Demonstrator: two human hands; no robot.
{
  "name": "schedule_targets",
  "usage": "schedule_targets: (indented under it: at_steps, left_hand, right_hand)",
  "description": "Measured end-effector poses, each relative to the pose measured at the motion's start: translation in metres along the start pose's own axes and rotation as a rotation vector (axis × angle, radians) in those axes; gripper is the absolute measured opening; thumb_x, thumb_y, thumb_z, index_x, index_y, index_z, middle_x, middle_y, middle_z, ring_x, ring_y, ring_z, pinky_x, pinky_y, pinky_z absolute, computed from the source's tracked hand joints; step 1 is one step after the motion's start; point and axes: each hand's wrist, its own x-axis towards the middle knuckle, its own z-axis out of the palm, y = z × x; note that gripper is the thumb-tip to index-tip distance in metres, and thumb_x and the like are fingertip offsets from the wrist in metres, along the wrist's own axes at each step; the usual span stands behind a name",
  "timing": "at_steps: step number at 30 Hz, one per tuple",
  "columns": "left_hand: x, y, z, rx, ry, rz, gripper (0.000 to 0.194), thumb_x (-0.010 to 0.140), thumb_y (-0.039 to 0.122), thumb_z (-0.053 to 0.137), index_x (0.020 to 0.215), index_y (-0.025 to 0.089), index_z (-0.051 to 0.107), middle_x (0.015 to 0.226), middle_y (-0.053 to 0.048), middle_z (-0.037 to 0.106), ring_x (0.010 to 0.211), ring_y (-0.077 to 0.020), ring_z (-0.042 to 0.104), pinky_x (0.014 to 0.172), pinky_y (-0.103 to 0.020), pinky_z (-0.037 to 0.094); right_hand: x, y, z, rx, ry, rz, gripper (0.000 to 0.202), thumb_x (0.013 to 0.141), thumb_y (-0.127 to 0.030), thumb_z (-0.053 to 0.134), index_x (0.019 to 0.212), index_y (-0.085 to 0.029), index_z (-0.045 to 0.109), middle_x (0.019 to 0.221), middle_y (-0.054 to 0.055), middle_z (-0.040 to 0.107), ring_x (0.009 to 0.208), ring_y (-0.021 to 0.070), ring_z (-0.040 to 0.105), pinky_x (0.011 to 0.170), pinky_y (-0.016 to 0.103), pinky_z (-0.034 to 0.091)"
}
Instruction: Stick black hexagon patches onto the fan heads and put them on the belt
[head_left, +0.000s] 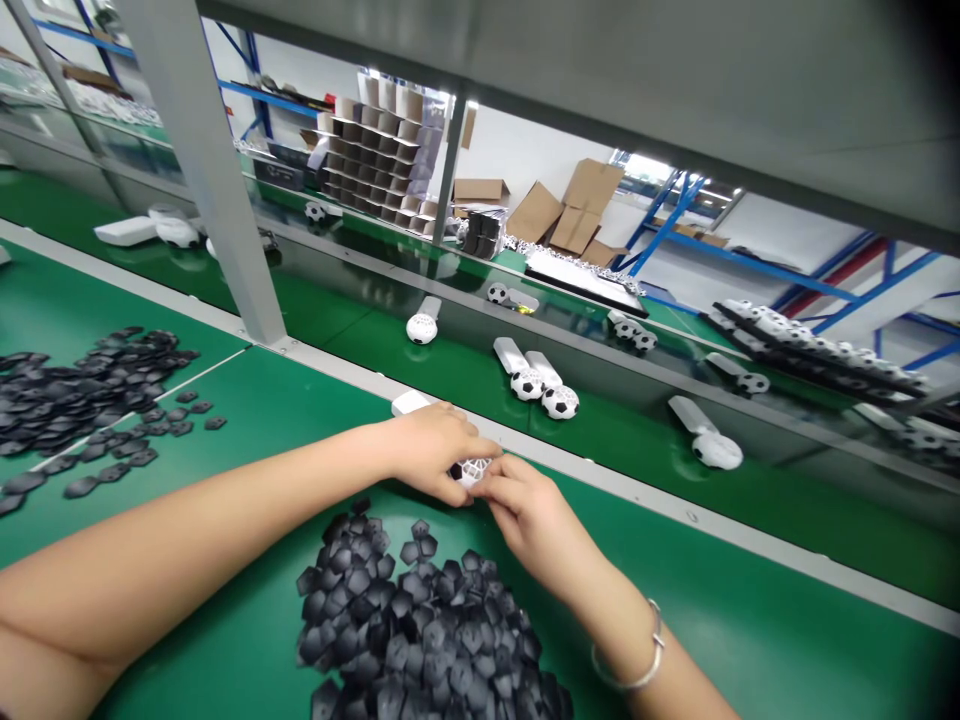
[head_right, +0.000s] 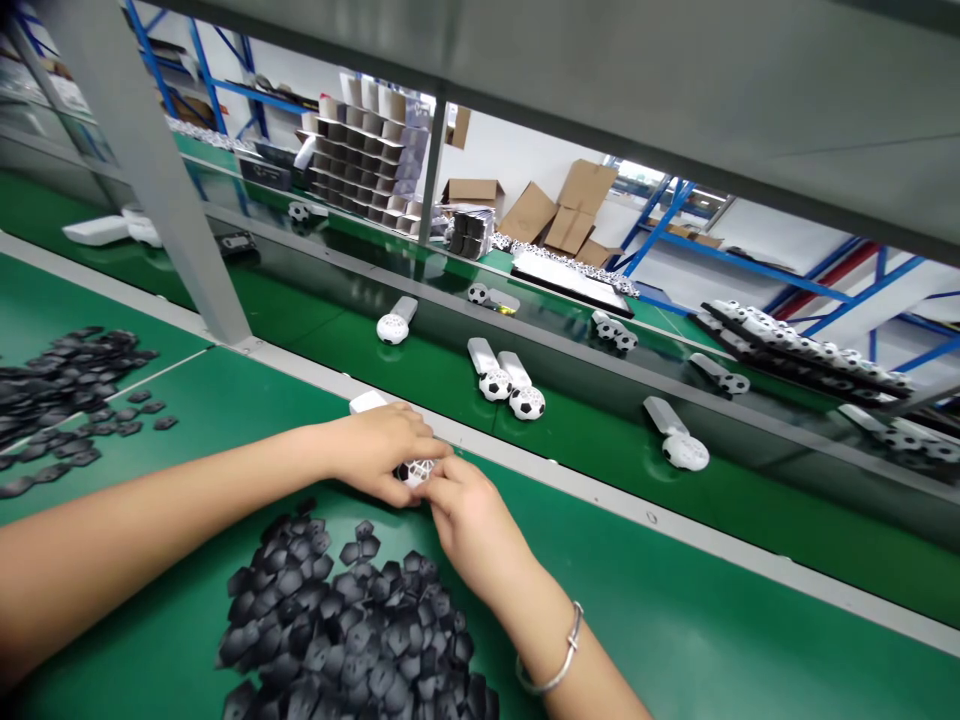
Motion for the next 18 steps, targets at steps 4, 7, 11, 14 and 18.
schedule_targets:
  at_steps: [4, 7, 11, 14, 18]
  left_hand:
    - [0.001, 0.001, -0.001, -0.025, 0.009, -0.001, 0.055, 0.077, 0.066, 0.057, 0.116, 0.027, 0.057, 0.095, -0.006, 0.067, 0.091, -0.0274, 0.061, 0.085, -0.038, 0.04]
    - [0.002, 0.001, 0.0, -0.05, 0.016, 0.016, 0.049, 0.081, 0.06, 0.057, 0.118, 0.027, 0.056, 0.095, -0.005, 0.068, 0.094, -0.0266, 0.06, 0.087, -0.038, 0.038]
    - [0.003, -0.003, 0.001, -0.082, 0.021, 0.088, 0.044, 0.083, 0.05, 0.059, 0.12, 0.028, 0.056, 0.102, -0.004, 0.068, 0.1, -0.0255, 0.057, 0.091, -0.037, 0.036]
    - [0.002, -0.006, 0.002, -0.1, 0.019, 0.116, 0.044, 0.085, 0.051, 0.056, 0.121, 0.027, 0.056, 0.103, -0.003, 0.067, 0.102, -0.0241, 0.055, 0.093, -0.037, 0.035]
    - [-0.001, -0.002, -0.005, -0.056, 0.031, 0.127, 0.046, 0.082, 0.046, 0.059, 0.124, 0.026, 0.055, 0.108, -0.005, 0.065, 0.104, -0.0248, 0.052, 0.095, -0.037, 0.034]
  right_hand:
    - [-0.001, 0.002, 0.004, -0.121, 0.114, 0.086, 0.014, 0.087, -0.008, 0.056, 0.094, -0.018, 0.064, 0.089, 0.005, 0.062, 0.085, 0.0201, 0.057, 0.075, 0.031, 0.046]
    - [-0.002, -0.006, -0.002, -0.19, 0.096, 0.182, 0.011, 0.083, -0.007, 0.059, 0.084, -0.016, 0.063, 0.083, 0.005, 0.061, 0.079, 0.0194, 0.057, 0.071, 0.03, 0.044]
    - [-0.002, -0.029, -0.009, -0.102, -0.164, 0.261, 0.016, 0.078, -0.004, 0.062, 0.075, -0.018, 0.067, 0.078, 0.002, 0.064, 0.075, 0.0165, 0.058, 0.067, 0.025, 0.043]
    - [-0.004, -0.041, -0.005, -0.016, -0.329, 0.256, 0.018, 0.079, -0.008, 0.062, 0.087, -0.021, 0.072, 0.088, 0.003, 0.067, 0.084, 0.0174, 0.06, 0.076, 0.025, 0.044]
    - [-0.005, -0.043, 0.005, 0.004, -0.399, 0.239, 0.018, 0.082, -0.009, 0.06, 0.086, -0.021, 0.073, 0.09, 0.004, 0.065, 0.086, 0.0169, 0.058, 0.077, 0.024, 0.043]
